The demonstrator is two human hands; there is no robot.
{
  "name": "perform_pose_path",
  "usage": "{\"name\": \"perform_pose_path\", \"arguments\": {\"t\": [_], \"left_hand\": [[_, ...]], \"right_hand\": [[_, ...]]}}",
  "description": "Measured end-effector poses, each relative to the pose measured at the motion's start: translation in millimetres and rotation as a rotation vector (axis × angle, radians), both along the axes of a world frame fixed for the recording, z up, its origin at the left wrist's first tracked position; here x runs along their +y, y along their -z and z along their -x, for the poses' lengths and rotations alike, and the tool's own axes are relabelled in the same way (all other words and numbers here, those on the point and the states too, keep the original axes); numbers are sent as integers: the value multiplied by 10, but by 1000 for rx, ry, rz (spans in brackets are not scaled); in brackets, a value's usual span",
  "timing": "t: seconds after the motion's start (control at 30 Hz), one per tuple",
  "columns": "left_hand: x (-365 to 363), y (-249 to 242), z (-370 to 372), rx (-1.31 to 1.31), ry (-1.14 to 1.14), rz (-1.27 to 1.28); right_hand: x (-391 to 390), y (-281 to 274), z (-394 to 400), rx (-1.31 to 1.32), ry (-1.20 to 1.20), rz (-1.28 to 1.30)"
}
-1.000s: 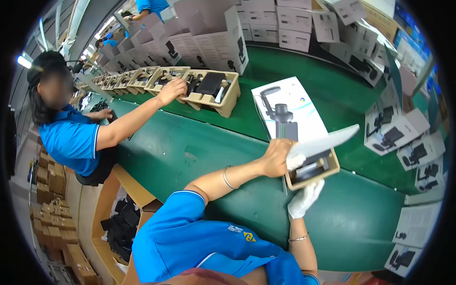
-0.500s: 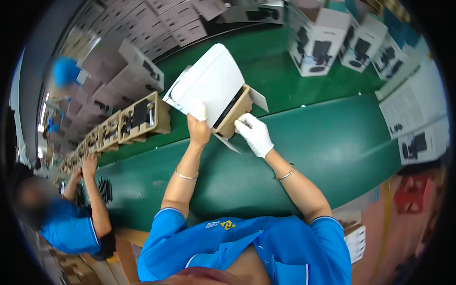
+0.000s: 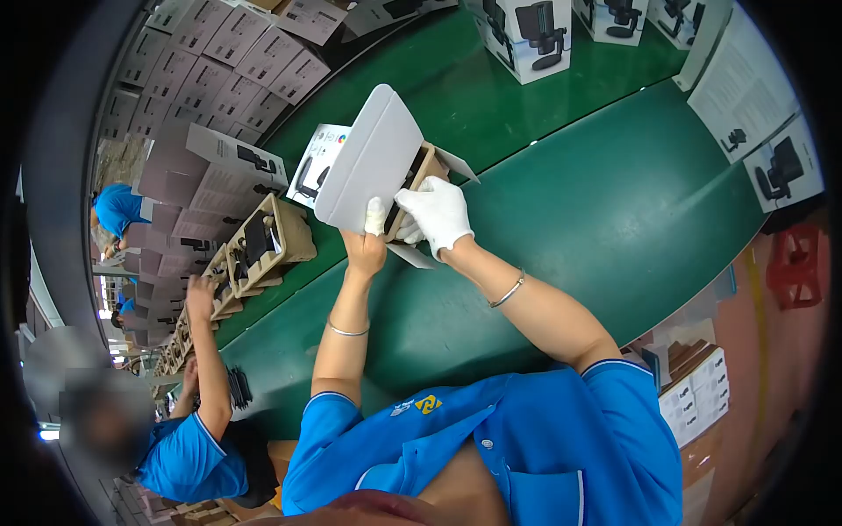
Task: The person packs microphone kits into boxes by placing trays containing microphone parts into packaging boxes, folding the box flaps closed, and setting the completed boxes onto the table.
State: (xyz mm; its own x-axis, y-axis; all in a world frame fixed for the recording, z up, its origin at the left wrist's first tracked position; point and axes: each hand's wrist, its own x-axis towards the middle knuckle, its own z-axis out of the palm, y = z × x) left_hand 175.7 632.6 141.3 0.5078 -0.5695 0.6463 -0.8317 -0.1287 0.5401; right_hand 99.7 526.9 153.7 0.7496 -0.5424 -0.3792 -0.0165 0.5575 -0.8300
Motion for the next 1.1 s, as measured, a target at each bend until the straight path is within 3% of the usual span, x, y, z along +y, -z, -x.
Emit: {"name": "perform_pose_path", "arguments": {"t": [0.23,0.3,0.43,0.6,0.73,0.77,0.9,1.1], "left_hand": [[-95,2,17,-114,-84,152],[-93,47,-24,57,-127,228],[-67,-108,119,81,-133,186],[52,-176,46,144,-35,57],[118,-326,49,146,88,-61],[141,-271,71,159,87,-74],[97,-39,48,135,-37,172],[149,-58,87,278,-19,229]], "right_hand": [[35,46,-65,-66,129,20],[11,22,-18,-80,129,-26],[49,58,120,-135,134,-147],[-104,65,181,-105,-78,-138],[-220,112,282,-259,375,1507],[-227,116,286,-247,367,1495],[-568,-73,51,-202,-67,2022],[-705,-167,49,-377,-289,1894]]}}
